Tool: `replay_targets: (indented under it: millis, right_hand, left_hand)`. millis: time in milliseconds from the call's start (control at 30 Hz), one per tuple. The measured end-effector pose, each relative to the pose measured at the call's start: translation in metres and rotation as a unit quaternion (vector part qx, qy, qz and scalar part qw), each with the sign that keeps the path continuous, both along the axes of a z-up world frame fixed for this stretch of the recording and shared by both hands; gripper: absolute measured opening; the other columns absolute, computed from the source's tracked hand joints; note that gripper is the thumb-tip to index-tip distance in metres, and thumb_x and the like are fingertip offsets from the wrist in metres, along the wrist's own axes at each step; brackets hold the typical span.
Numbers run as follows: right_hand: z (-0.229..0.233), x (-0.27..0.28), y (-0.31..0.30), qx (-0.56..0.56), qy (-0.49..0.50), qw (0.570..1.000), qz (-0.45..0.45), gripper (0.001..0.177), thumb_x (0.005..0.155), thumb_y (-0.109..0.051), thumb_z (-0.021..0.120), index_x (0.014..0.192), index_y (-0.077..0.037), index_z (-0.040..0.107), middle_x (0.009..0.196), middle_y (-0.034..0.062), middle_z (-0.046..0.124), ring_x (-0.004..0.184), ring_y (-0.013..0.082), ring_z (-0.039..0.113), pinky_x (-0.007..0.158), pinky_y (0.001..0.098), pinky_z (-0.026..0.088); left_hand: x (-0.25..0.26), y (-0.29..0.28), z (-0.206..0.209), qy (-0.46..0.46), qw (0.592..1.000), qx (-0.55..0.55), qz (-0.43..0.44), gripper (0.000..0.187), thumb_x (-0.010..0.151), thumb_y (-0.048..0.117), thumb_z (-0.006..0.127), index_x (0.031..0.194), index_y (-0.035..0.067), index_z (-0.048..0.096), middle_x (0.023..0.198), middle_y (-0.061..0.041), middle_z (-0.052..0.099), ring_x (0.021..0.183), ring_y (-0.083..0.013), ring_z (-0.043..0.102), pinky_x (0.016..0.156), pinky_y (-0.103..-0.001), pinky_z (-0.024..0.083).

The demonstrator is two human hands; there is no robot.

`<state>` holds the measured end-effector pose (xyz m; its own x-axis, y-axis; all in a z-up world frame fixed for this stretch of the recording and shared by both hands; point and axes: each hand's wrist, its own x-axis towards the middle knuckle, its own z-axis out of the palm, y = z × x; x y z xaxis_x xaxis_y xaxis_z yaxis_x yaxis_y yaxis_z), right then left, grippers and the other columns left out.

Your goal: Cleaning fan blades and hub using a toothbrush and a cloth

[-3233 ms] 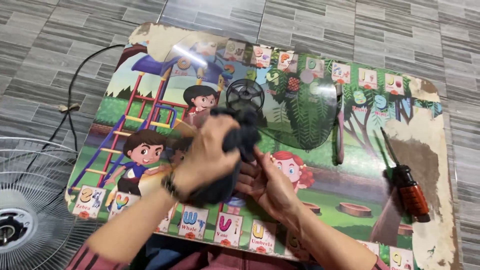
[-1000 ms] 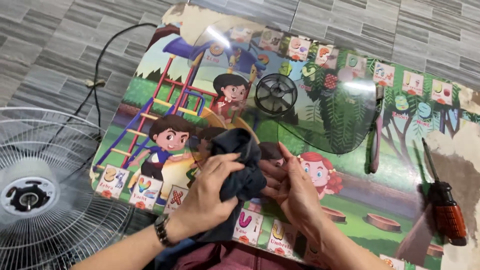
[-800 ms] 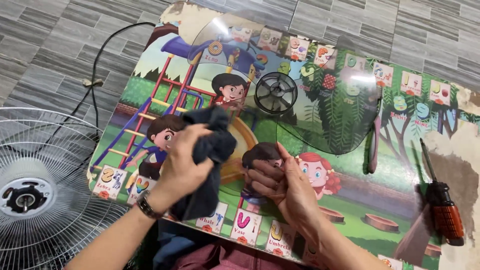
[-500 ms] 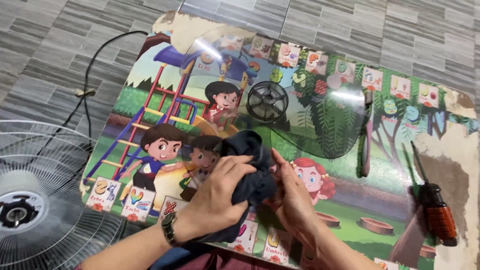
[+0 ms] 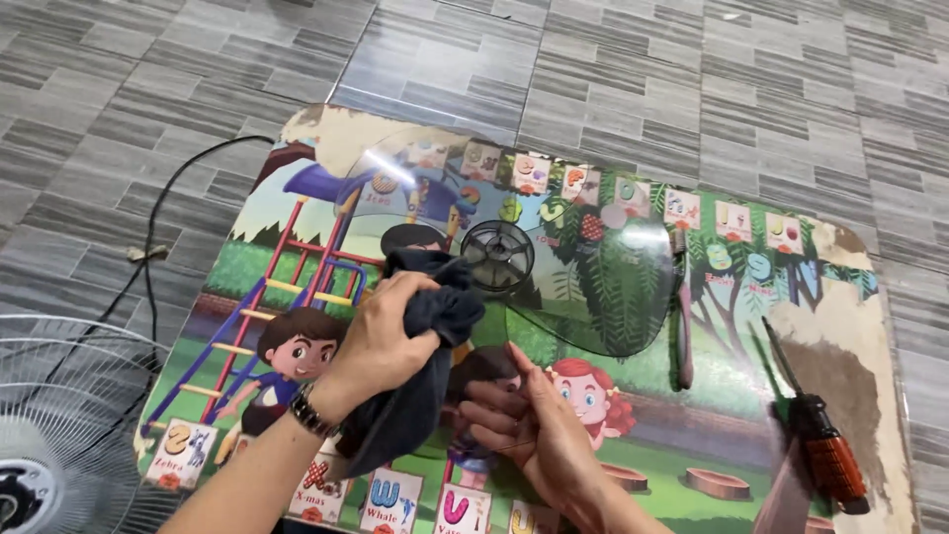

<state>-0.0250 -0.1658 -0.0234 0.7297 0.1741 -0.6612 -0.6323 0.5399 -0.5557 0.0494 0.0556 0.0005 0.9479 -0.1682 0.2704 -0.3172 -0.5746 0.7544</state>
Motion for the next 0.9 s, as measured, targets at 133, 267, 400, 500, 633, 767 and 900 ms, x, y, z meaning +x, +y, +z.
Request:
replay_targets:
  millis: [133, 267, 400, 500, 633, 767, 900]
  right_hand:
    - [0.001, 0.000, 0.000, 0.015, 0.005, 1.000, -0.002, 0.064, 0.097, -0.043, 0.045, 0.158, -0.023, 0.044, 0.123, 0.0322, 0.068, 0.098, 0.0394, 0.070, 0.075, 0.0441, 0.058]
    - [0.014, 0.005, 0.003, 0.013, 0.033, 0.999, -0.007, 0.064, 0.097, -0.042, 0.043, 0.158, -0.022, 0.043, 0.126, 0.0334, 0.064, 0.104, 0.0423, 0.067, 0.083, 0.0485, 0.056]
    - [0.008, 0.001, 0.001, 0.030, 0.035, 0.999, -0.009, 0.064, 0.096, -0.040, 0.045, 0.158, -0.023, 0.045, 0.123, 0.0317, 0.064, 0.104, 0.0426, 0.066, 0.085, 0.0500, 0.055]
    - [0.010, 0.003, 0.002, 0.022, 0.034, 0.999, -0.001, 0.065, 0.096, -0.042, 0.044, 0.158, -0.024, 0.044, 0.124, 0.0323, 0.065, 0.104, 0.0418, 0.067, 0.083, 0.0479, 0.055]
    - [0.000, 0.002, -0.001, 0.029, 0.024, 0.999, 0.005, 0.067, 0.096, -0.045, 0.045, 0.160, -0.025, 0.042, 0.121, 0.0296, 0.066, 0.103, 0.0403, 0.068, 0.083, 0.0471, 0.056]
    - [-0.001, 0.001, -0.002, 0.047, 0.009, 0.999, 0.003, 0.064, 0.097, -0.043, 0.046, 0.158, -0.025, 0.044, 0.121, 0.0296, 0.067, 0.102, 0.0395, 0.069, 0.082, 0.0455, 0.057]
    - [0.001, 0.000, -0.001, 0.033, 0.000, 0.999, 0.016, 0.067, 0.096, -0.044, 0.044, 0.160, -0.023, 0.041, 0.121, 0.0290, 0.067, 0.104, 0.0404, 0.068, 0.084, 0.0458, 0.056]
  left_hand:
    - [-0.001, 0.000, 0.001, 0.015, 1.000, -0.005, 0.003, 0.043, 0.067, 0.005, 0.064, 0.110, 0.005, 0.065, 0.106, -0.008, 0.072, 0.098, -0.0280, 0.067, 0.089, -0.037, 0.053]
    - [0.000, 0.000, 0.006, 0.042, 0.999, 0.005, 0.011, 0.045, 0.068, 0.006, 0.068, 0.112, 0.007, 0.065, 0.106, -0.008, 0.072, 0.097, -0.0276, 0.067, 0.089, -0.038, 0.051]
    - [-0.003, 0.000, 0.003, 0.030, 1.000, 0.001, 0.002, 0.044, 0.068, 0.006, 0.066, 0.112, 0.006, 0.065, 0.107, -0.007, 0.072, 0.098, -0.0268, 0.067, 0.091, -0.037, 0.051]
    - [-0.001, 0.001, 0.003, 0.030, 1.000, 0.002, -0.001, 0.044, 0.068, 0.006, 0.066, 0.112, 0.006, 0.065, 0.109, -0.008, 0.072, 0.100, -0.0275, 0.066, 0.092, -0.037, 0.051]
    - [-0.001, 0.001, 0.005, 0.023, 1.000, -0.003, -0.006, 0.044, 0.068, 0.005, 0.065, 0.112, 0.005, 0.065, 0.107, -0.008, 0.072, 0.098, -0.0280, 0.068, 0.090, -0.037, 0.052]
    - [-0.001, 0.001, 0.005, 0.034, 0.999, 0.002, -0.006, 0.044, 0.068, 0.007, 0.067, 0.112, 0.006, 0.065, 0.110, -0.007, 0.071, 0.101, -0.0271, 0.066, 0.092, -0.038, 0.051]
    - [-0.003, 0.002, 0.006, 0.027, 1.000, -0.005, -0.008, 0.043, 0.069, 0.007, 0.067, 0.112, 0.005, 0.065, 0.111, -0.008, 0.072, 0.101, -0.0272, 0.067, 0.091, -0.037, 0.052]
